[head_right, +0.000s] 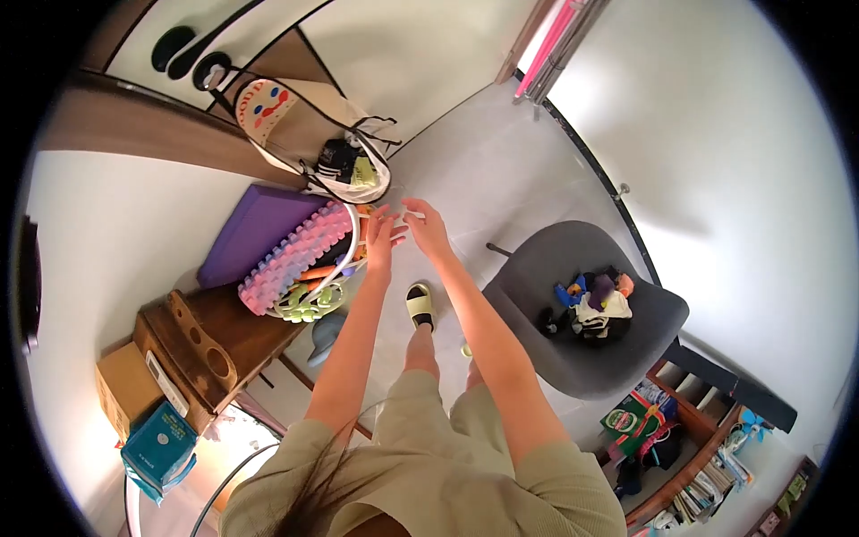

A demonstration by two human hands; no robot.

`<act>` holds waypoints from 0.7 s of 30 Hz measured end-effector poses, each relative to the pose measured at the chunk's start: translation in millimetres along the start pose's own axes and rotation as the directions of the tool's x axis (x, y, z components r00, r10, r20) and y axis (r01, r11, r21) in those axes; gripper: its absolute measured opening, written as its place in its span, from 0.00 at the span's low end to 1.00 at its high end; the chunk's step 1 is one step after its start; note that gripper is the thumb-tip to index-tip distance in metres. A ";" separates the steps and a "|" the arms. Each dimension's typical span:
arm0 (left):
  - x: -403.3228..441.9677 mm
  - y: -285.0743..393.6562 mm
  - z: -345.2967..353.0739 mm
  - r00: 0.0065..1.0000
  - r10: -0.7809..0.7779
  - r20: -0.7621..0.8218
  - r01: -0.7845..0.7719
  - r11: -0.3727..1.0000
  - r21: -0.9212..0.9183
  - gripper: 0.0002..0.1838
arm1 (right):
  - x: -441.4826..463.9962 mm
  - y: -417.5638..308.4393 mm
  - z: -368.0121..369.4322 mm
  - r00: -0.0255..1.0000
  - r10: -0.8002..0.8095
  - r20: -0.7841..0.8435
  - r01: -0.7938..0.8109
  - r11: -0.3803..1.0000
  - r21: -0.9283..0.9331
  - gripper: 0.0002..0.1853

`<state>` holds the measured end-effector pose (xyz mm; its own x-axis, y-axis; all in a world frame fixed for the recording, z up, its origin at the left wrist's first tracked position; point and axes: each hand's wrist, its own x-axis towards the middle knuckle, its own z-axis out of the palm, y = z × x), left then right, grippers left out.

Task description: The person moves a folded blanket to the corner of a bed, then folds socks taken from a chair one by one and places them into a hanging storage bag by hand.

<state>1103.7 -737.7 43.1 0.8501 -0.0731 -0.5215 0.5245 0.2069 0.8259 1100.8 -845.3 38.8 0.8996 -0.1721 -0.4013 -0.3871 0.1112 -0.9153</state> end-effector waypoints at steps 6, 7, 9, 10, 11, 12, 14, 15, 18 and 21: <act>-24.6 -30.5 48.5 0.997 0.005 0.081 -0.013 0.995 0.100 0.17 | -35.6 4.4 -59.3 0.996 0.047 -0.076 -0.045 0.999 0.027 0.16; -30.2 -36.7 57.6 0.996 0.001 0.088 -0.011 0.994 0.110 0.17 | -42.9 8.0 -70.8 0.995 0.047 -0.089 -0.044 0.998 0.043 0.16; -40.2 -48.6 78.2 0.994 -0.011 0.112 -0.004 0.991 0.131 0.17 | -57.8 14.1 -95.0 0.990 0.067 -0.124 -0.056 0.994 0.088 0.16; -45.6 -54.5 88.5 0.992 -0.022 0.127 0.003 0.990 0.144 0.17 | -65.1 16.9 -106.4 0.987 0.076 -0.141 -0.060 0.992 0.114 0.17; -51.9 -60.7 98.0 0.989 -0.034 0.144 0.011 0.987 0.159 0.16 | -73.2 20.1 -118.3 0.984 0.073 -0.162 -0.052 0.990 0.128 0.16; -59.0 -66.9 108.3 0.986 -0.039 0.162 0.011 0.985 0.171 0.16 | -81.5 25.5 -131.3 0.981 0.070 -0.183 -0.044 0.989 0.144 0.16; -73.6 -80.1 130.3 0.977 -0.050 0.205 0.010 0.981 0.192 0.16 | -97.1 37.0 -153.6 0.971 0.074 -0.225 -0.022 0.974 0.226 0.15; -80.7 -87.5 141.0 0.968 -0.061 0.244 0.007 0.976 0.217 0.16 | -104.1 45.2 -164.8 0.966 0.080 -0.246 -0.005 0.958 0.288 0.15; -101.6 -114.8 168.3 0.931 -0.090 0.353 0.000 0.969 0.248 0.15 | -125.4 76.9 -197.4 0.945 0.041 -0.325 0.076 0.937 0.340 0.13; -125.8 -141.4 194.2 0.901 -0.131 0.413 0.045 0.977 0.211 0.14 | -153.2 94.4 -227.9 0.920 0.014 -0.391 0.080 0.971 0.225 0.12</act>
<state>931.8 -947.2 33.5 0.7173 -0.4960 -0.4893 0.5602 -0.0069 0.8283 880.4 -1031.5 6.4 0.7431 -0.5399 -0.3954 -0.2581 0.3139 -0.9137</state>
